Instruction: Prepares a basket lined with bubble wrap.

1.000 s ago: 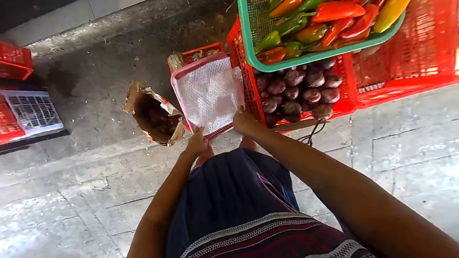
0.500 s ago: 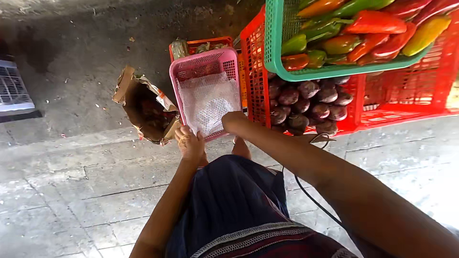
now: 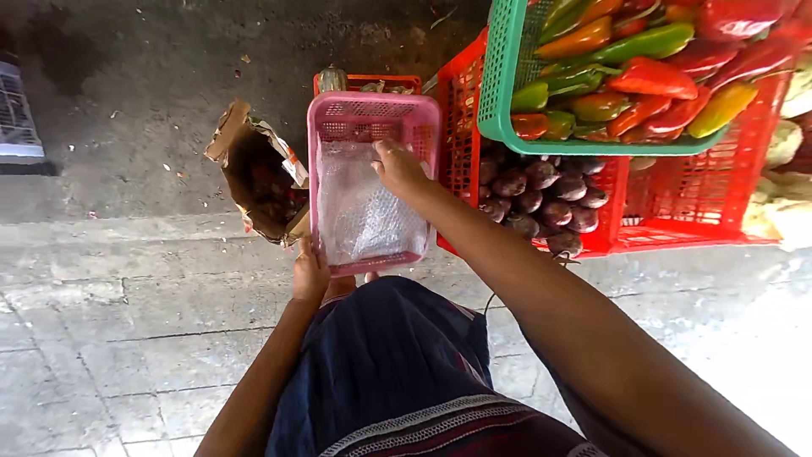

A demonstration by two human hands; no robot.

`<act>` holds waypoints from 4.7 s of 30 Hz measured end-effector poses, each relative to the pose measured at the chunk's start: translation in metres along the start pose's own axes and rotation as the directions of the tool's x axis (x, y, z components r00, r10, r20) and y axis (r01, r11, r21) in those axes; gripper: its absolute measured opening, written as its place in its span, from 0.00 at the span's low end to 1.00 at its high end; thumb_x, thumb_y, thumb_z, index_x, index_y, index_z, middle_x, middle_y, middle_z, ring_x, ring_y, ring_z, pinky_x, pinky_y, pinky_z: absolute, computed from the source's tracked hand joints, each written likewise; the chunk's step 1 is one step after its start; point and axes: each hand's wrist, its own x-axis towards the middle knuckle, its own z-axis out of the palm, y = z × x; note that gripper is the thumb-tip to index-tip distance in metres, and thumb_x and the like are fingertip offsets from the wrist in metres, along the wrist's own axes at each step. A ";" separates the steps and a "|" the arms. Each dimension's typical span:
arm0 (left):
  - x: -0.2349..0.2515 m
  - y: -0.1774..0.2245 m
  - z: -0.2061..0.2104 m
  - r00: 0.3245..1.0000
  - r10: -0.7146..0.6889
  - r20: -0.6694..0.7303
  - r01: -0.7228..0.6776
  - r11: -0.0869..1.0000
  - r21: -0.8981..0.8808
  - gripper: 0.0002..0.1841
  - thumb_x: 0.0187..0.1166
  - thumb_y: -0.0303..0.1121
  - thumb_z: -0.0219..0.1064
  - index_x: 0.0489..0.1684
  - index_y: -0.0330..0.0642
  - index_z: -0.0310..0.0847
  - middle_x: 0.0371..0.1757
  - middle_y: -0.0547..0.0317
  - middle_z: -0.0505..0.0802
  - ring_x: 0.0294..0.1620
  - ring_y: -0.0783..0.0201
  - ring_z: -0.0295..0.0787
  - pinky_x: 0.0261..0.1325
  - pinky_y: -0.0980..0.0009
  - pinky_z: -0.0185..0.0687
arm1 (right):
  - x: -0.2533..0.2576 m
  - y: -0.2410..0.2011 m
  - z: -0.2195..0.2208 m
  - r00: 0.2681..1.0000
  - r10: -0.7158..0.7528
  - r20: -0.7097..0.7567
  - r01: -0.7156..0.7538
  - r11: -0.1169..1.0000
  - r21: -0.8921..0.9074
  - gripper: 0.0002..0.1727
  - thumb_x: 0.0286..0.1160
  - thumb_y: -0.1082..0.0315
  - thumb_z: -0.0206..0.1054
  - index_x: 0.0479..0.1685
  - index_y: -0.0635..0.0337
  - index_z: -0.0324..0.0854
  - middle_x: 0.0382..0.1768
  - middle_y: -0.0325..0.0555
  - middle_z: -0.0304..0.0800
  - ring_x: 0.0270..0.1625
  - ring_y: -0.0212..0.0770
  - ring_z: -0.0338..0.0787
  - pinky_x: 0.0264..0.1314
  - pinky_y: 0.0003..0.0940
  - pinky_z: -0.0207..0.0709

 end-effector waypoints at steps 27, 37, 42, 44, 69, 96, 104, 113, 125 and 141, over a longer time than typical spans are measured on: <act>-0.175 -0.109 -0.058 0.927 -0.017 -0.374 -0.187 0.844 -0.502 0.24 0.78 0.26 0.63 0.73 0.25 0.69 0.50 0.45 0.94 0.50 0.61 0.94 0.59 0.58 0.89 | -0.308 -0.222 -0.106 0.140 -0.838 0.528 0.912 0.317 0.262 0.08 0.77 0.76 0.66 0.51 0.62 0.84 0.39 0.53 0.90 0.38 0.53 0.93 0.39 0.52 0.87; -0.167 -0.192 -0.156 0.939 0.104 -0.327 -0.268 0.818 -0.509 0.25 0.79 0.25 0.64 0.75 0.27 0.67 0.53 0.47 0.95 0.53 0.60 0.95 0.61 0.56 0.89 | -0.083 -0.356 -0.146 0.806 -0.573 0.151 0.592 0.769 -0.242 0.12 0.79 0.71 0.70 0.56 0.67 0.87 0.53 0.66 0.91 0.61 0.65 0.89 0.68 0.69 0.75; -0.163 -0.248 -0.215 0.965 0.103 -0.242 -0.225 0.799 -0.558 0.25 0.78 0.25 0.64 0.75 0.30 0.68 0.54 0.49 0.95 0.52 0.62 0.95 0.60 0.59 0.90 | -0.027 -0.408 -0.087 0.902 -0.413 0.125 0.431 0.842 -0.325 0.15 0.75 0.65 0.75 0.53 0.67 0.87 0.53 0.67 0.90 0.62 0.68 0.87 0.68 0.71 0.75; -0.160 -0.265 -0.237 0.977 0.098 -0.187 -0.190 0.794 -0.577 0.25 0.78 0.25 0.64 0.75 0.31 0.68 0.54 0.49 0.94 0.52 0.61 0.95 0.59 0.59 0.90 | -0.020 -0.429 -0.062 0.911 -0.407 0.066 0.407 0.862 -0.302 0.16 0.76 0.65 0.75 0.52 0.69 0.86 0.52 0.68 0.90 0.61 0.69 0.87 0.66 0.72 0.75; -0.083 -0.276 -0.383 0.769 0.070 -0.635 -0.174 0.979 -0.102 0.19 0.80 0.29 0.63 0.65 0.26 0.77 0.69 0.29 0.82 0.74 0.36 0.78 0.76 0.44 0.74 | 0.092 -0.534 -0.041 0.952 -0.303 0.043 0.301 0.897 -0.324 0.21 0.81 0.57 0.70 0.60 0.67 0.84 0.55 0.73 0.88 0.63 0.76 0.86 0.62 0.81 0.72; 0.047 -0.213 -0.493 0.980 0.010 -0.201 -0.170 0.570 -0.804 0.26 0.70 0.27 0.78 0.65 0.25 0.75 0.53 0.41 0.93 0.54 0.57 0.94 0.63 0.58 0.89 | 0.003 -0.590 0.075 0.922 0.144 -0.359 -0.045 0.962 0.270 0.24 0.82 0.68 0.61 0.74 0.72 0.76 0.60 0.69 0.89 0.65 0.65 0.89 0.71 0.64 0.76; 0.024 -0.334 -0.613 0.950 -0.049 -0.308 -0.161 0.768 -0.619 0.24 0.68 0.24 0.75 0.65 0.27 0.78 0.51 0.42 0.92 0.45 0.57 0.92 0.49 0.58 0.90 | 0.021 -0.560 0.055 0.886 0.383 -0.261 -0.240 0.861 0.449 0.28 0.82 0.60 0.68 0.74 0.71 0.76 0.65 0.68 0.86 0.72 0.60 0.84 0.78 0.59 0.71; 0.046 -0.371 -0.651 0.880 -0.233 -0.415 -0.107 0.753 -0.649 0.29 0.90 0.46 0.57 0.80 0.30 0.66 0.71 0.36 0.83 0.68 0.50 0.83 0.66 0.54 0.79 | 0.020 -0.539 0.038 0.894 0.386 -0.228 -0.226 0.828 0.513 0.26 0.79 0.61 0.72 0.70 0.70 0.79 0.63 0.67 0.87 0.69 0.58 0.86 0.76 0.57 0.73; 0.103 -0.241 -0.556 0.978 0.134 -0.160 -0.176 0.943 -0.282 0.35 0.69 0.27 0.74 0.77 0.26 0.64 0.54 0.34 0.89 0.51 0.47 0.91 0.56 0.46 0.87 | 0.009 -0.466 -0.056 0.887 0.348 -0.304 -0.216 0.894 0.393 0.27 0.76 0.57 0.76 0.65 0.71 0.82 0.59 0.72 0.87 0.66 0.70 0.86 0.71 0.73 0.73; 0.035 -0.133 -0.247 0.973 -0.087 0.215 0.173 0.890 -0.422 0.41 0.83 0.30 0.66 0.89 0.27 0.38 0.74 0.22 0.75 0.68 0.37 0.82 0.65 0.46 0.84 | -0.107 -0.244 0.121 0.400 0.916 0.016 -0.452 0.183 0.873 0.43 0.67 0.76 0.76 0.85 0.73 0.58 0.73 0.73 0.77 0.73 0.62 0.82 0.75 0.57 0.76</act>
